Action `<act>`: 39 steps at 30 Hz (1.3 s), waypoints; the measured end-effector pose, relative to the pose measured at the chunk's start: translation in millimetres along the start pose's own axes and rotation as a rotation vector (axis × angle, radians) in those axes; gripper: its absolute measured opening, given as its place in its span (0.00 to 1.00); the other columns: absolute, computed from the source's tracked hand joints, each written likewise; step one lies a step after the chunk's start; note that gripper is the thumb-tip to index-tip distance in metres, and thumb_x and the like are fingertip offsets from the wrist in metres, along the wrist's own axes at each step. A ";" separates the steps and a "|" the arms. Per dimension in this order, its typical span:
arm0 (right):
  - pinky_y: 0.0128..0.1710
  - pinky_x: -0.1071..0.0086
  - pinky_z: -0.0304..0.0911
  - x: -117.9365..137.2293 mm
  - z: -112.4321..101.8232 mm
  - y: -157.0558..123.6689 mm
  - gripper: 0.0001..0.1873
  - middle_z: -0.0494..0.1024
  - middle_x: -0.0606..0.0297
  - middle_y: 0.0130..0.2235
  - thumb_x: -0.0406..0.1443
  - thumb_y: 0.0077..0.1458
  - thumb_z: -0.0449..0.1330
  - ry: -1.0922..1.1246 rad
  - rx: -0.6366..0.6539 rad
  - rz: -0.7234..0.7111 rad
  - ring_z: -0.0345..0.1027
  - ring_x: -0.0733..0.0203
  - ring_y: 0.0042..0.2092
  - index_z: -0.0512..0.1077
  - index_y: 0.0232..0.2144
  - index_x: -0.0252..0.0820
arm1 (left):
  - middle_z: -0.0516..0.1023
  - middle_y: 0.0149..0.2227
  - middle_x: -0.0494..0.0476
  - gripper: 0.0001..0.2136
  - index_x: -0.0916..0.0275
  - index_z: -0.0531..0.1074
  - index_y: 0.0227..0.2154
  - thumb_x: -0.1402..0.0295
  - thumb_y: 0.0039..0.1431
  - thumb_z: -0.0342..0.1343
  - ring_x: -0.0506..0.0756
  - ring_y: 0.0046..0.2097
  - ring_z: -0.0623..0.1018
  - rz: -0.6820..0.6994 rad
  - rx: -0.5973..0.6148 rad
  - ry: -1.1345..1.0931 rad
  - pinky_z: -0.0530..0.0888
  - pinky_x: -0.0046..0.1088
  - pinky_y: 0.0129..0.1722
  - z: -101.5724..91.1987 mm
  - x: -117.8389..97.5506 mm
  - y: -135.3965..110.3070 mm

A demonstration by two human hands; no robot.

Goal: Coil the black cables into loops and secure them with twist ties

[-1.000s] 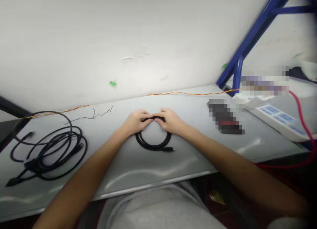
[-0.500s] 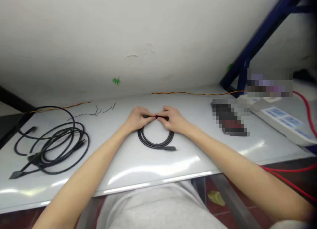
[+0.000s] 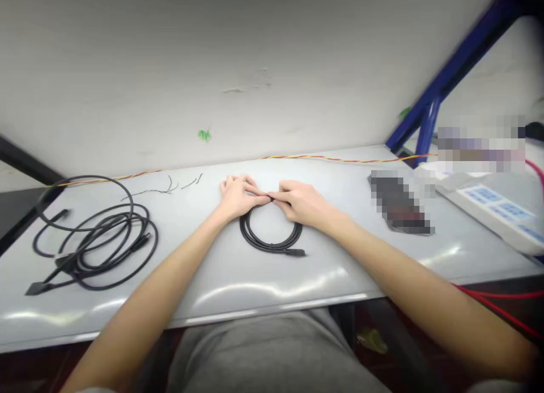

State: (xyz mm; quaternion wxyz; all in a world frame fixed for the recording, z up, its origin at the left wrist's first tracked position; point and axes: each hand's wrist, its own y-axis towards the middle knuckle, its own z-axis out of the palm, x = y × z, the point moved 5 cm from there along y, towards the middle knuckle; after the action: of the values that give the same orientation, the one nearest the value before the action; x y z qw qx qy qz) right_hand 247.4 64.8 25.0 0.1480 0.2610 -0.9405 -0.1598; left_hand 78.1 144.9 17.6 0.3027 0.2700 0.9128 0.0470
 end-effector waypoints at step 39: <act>0.41 0.67 0.64 -3.4 -0.4 -4.8 0.13 0.76 0.60 0.37 0.32 0.67 0.58 0.108 -0.056 0.041 0.69 0.57 0.38 0.81 0.49 0.44 | 0.81 0.49 0.53 0.08 0.50 0.86 0.36 0.55 0.59 0.65 0.64 0.57 0.70 -0.028 0.143 -0.040 0.56 0.52 0.65 -2.0 -5.2 -5.3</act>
State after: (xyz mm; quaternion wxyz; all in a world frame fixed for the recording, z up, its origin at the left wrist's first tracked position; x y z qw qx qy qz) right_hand 252.5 62.6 22.9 0.2089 0.2455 -0.9315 -0.1685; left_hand 77.9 137.7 20.7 0.3014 0.2790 0.9113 -0.0280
